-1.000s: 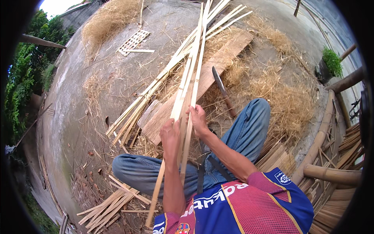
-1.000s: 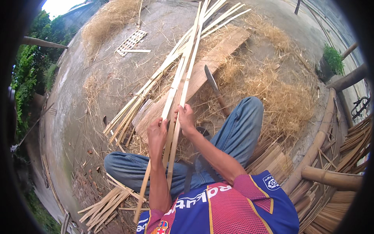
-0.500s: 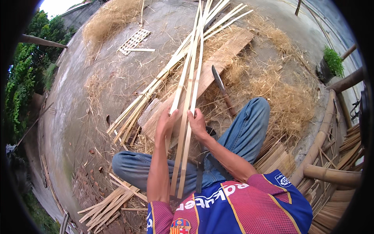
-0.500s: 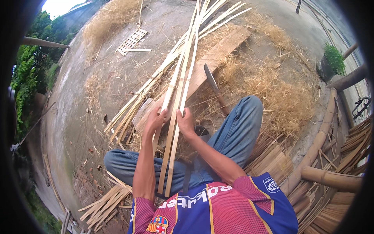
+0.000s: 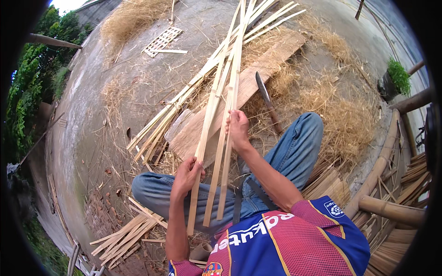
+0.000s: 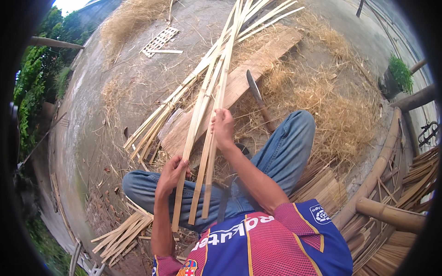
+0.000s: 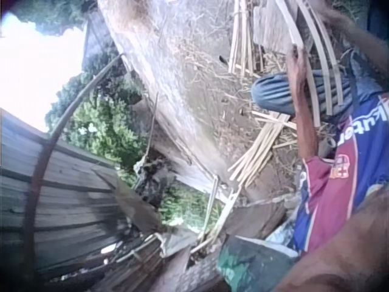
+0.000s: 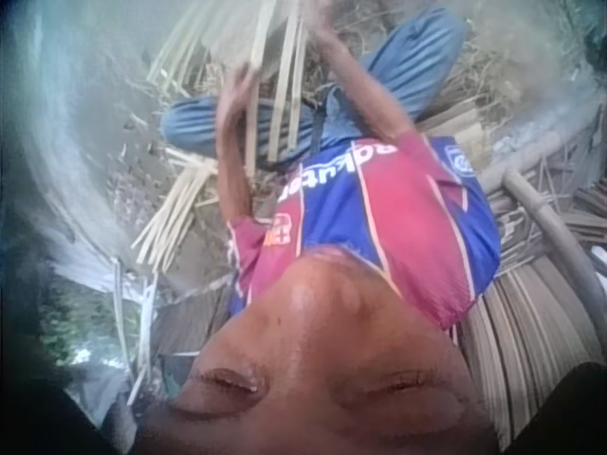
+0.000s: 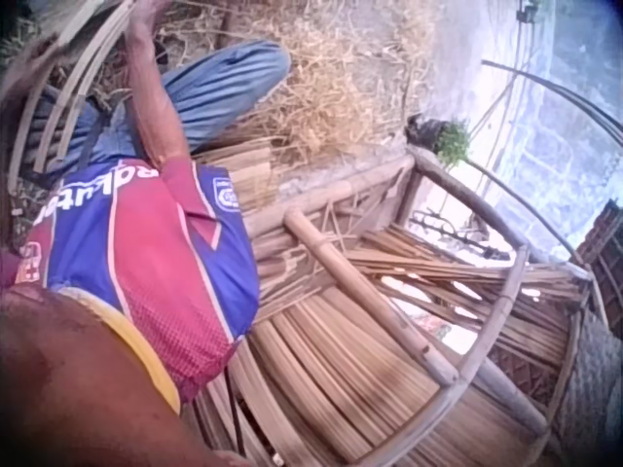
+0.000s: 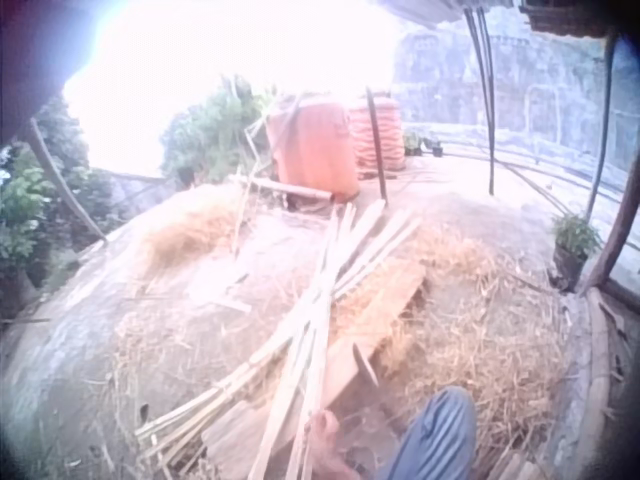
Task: The person sits on the ground and repeatedly splits long bamboo strips into thinner slats using a fixed blade. They handle the strips one at a time, aligning them and pulling them through the blade to produce uniform pieces.
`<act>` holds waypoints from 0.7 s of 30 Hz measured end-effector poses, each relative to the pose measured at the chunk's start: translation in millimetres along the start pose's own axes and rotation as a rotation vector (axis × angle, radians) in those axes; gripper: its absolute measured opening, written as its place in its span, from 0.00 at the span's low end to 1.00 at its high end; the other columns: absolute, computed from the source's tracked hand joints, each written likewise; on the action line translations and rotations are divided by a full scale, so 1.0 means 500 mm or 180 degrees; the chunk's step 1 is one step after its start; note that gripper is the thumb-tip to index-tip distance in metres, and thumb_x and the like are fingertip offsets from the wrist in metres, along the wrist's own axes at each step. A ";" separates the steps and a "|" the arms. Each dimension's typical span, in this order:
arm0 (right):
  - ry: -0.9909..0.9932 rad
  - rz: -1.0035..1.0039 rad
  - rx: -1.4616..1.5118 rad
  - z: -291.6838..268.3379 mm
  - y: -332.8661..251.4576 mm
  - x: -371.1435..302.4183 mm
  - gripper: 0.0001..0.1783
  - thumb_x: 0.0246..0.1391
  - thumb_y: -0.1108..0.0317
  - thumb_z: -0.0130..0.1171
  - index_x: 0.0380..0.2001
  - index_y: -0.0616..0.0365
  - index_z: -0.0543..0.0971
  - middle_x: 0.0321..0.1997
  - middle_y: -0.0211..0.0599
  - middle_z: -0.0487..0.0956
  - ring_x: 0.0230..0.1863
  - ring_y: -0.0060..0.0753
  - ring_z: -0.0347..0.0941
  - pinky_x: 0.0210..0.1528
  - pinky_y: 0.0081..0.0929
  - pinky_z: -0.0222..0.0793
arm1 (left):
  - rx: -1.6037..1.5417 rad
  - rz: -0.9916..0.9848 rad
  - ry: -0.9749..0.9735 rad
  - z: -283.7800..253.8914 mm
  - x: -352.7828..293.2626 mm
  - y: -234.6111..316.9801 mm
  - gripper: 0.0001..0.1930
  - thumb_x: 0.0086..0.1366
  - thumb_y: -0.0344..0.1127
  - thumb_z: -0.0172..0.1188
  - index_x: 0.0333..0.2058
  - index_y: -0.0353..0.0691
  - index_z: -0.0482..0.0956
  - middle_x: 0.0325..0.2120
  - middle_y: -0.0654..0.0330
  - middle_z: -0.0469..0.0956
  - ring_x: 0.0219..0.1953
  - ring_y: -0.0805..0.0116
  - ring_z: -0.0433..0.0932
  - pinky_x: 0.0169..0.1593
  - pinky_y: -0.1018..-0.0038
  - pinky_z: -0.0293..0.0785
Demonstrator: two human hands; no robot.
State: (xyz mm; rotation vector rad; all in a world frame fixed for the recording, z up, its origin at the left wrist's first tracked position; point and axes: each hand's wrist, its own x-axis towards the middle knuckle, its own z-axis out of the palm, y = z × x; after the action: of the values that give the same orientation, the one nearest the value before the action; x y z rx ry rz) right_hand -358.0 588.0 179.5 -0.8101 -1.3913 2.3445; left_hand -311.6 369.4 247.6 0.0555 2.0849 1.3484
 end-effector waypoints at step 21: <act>-0.0448 0.0676 -0.0276 0.018 0.072 0.079 0.13 0.59 0.71 0.62 0.45 0.62 0.73 0.36 0.37 0.80 0.31 0.29 0.80 0.33 0.29 0.81 | -0.1377 -0.0219 -0.0288 0.001 0.029 -0.048 0.24 0.76 0.46 0.47 0.60 0.32 0.70 0.45 0.62 0.77 0.44 0.77 0.74 0.49 0.78 0.71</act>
State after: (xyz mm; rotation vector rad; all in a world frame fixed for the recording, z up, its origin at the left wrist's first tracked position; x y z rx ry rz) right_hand -394.1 584.5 139.0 -0.8701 -1.5417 2.5603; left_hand -315.8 363.7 220.4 -0.1350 1.6670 1.6899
